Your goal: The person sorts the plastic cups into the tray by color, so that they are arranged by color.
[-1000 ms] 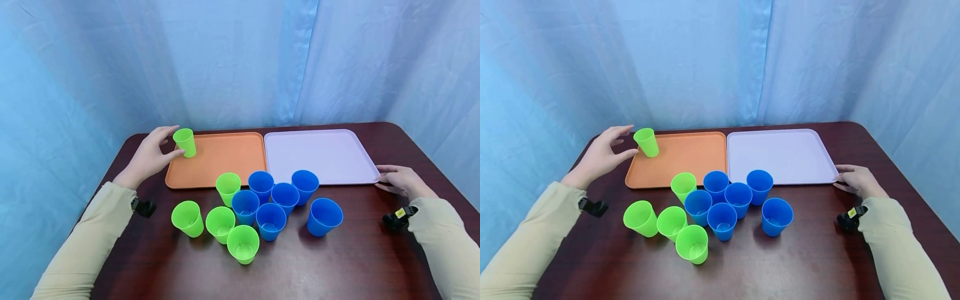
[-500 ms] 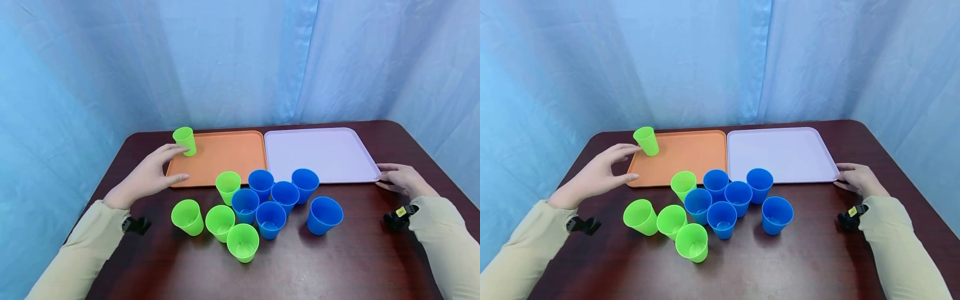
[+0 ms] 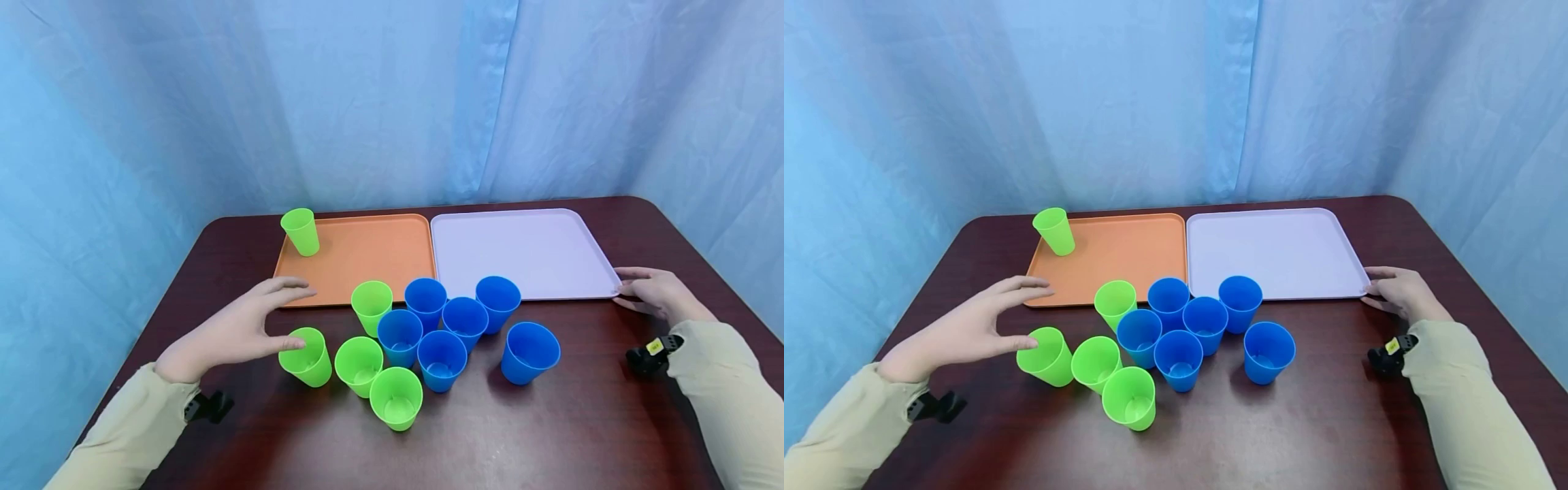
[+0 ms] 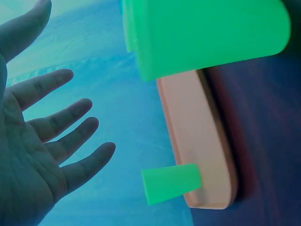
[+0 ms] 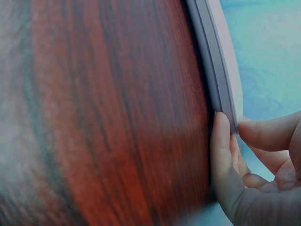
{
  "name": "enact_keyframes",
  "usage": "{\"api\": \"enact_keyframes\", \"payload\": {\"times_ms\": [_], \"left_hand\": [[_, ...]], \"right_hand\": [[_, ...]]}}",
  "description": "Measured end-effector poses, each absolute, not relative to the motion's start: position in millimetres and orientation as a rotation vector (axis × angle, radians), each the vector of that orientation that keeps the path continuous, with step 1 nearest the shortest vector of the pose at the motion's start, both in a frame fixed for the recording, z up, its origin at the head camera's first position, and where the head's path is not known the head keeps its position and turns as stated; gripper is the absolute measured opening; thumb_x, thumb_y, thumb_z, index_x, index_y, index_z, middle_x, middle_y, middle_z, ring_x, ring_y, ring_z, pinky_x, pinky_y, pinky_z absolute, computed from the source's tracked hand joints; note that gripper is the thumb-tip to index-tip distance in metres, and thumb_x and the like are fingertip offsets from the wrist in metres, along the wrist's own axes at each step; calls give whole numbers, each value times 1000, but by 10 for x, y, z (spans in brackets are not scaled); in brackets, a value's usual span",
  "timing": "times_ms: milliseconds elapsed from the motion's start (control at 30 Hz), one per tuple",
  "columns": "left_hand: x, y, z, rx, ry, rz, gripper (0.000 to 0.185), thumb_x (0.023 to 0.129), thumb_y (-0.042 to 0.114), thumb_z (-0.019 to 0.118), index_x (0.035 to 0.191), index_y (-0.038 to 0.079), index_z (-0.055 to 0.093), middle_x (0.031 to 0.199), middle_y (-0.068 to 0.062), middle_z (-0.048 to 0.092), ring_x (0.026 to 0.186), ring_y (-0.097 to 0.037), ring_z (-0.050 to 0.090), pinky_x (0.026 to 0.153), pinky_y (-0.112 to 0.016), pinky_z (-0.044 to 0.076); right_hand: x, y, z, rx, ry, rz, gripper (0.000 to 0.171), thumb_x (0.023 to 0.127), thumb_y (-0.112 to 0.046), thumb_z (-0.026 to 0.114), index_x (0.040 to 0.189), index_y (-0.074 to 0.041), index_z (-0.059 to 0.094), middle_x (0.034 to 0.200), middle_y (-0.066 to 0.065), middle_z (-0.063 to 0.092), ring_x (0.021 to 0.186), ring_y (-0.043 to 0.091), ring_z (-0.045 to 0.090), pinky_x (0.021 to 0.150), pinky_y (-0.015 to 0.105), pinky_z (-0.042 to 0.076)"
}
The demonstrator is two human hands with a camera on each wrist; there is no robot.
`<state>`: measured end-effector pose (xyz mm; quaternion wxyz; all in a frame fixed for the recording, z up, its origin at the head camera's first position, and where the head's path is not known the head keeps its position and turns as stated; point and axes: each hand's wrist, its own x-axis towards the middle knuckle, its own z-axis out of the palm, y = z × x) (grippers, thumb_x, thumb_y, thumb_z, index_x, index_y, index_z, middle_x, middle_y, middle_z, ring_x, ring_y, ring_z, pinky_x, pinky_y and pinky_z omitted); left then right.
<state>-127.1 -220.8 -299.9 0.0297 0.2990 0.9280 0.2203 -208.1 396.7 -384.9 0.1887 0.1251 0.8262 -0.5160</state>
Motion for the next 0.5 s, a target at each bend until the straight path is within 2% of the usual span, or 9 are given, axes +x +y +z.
{"api": "enact_keyframes", "payload": {"times_ms": [267,500], "left_hand": [[-1170,-2195,-3177,953,2811,652,75,74,32,81,139,16,48,139,-8,44,126,-27,43,93,-45,45],[-1089,-2187,-3261,931,2790,669,75,72,33,83,137,14,50,138,-8,45,127,-28,43,94,-46,45]], "right_hand": [[-2087,3968,-3842,378,2321,-1448,69,94,-3,48,149,3,7,146,37,12,76,-6,57,80,25,54],[-2105,3970,-3859,402,2311,-1459,71,93,-2,49,150,2,7,146,37,13,76,-5,58,80,25,54]]}}
